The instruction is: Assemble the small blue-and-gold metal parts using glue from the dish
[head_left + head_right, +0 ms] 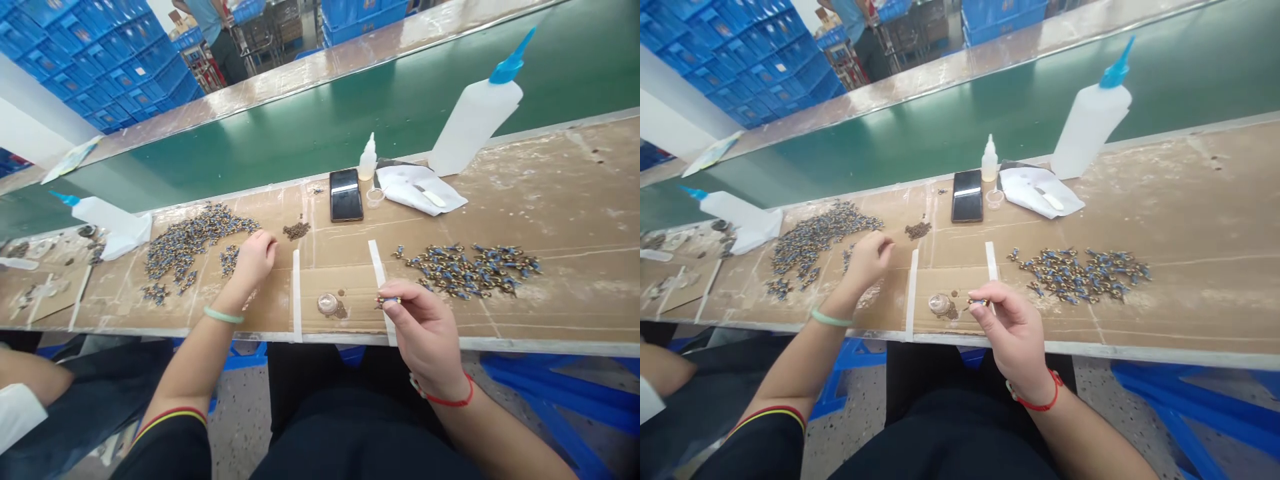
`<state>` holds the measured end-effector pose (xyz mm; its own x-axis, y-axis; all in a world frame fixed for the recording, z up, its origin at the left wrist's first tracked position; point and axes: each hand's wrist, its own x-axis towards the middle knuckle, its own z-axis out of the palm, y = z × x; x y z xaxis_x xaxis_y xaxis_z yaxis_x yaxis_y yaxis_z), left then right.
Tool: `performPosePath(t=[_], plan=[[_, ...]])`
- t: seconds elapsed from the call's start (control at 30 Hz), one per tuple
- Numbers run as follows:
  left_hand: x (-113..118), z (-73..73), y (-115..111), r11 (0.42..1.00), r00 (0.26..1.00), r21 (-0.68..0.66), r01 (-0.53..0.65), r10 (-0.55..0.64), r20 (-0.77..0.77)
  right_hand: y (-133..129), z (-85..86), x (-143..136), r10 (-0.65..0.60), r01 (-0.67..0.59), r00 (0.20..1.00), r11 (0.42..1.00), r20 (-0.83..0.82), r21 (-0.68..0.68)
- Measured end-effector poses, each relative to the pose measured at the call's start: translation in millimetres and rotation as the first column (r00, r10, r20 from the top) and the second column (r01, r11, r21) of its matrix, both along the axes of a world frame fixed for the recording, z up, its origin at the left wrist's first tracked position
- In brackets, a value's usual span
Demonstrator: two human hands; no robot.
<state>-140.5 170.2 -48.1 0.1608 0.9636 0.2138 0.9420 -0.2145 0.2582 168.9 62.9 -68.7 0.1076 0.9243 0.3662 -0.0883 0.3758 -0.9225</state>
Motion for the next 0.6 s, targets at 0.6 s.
performPosePath(t=[0.6], plan=[[160,7.1,-151,0.956,0.197,0.024,0.293,-0.085,0.977,15,34.9,-28,-0.278,0.214,0.960,0.711,-0.011,0.670]])
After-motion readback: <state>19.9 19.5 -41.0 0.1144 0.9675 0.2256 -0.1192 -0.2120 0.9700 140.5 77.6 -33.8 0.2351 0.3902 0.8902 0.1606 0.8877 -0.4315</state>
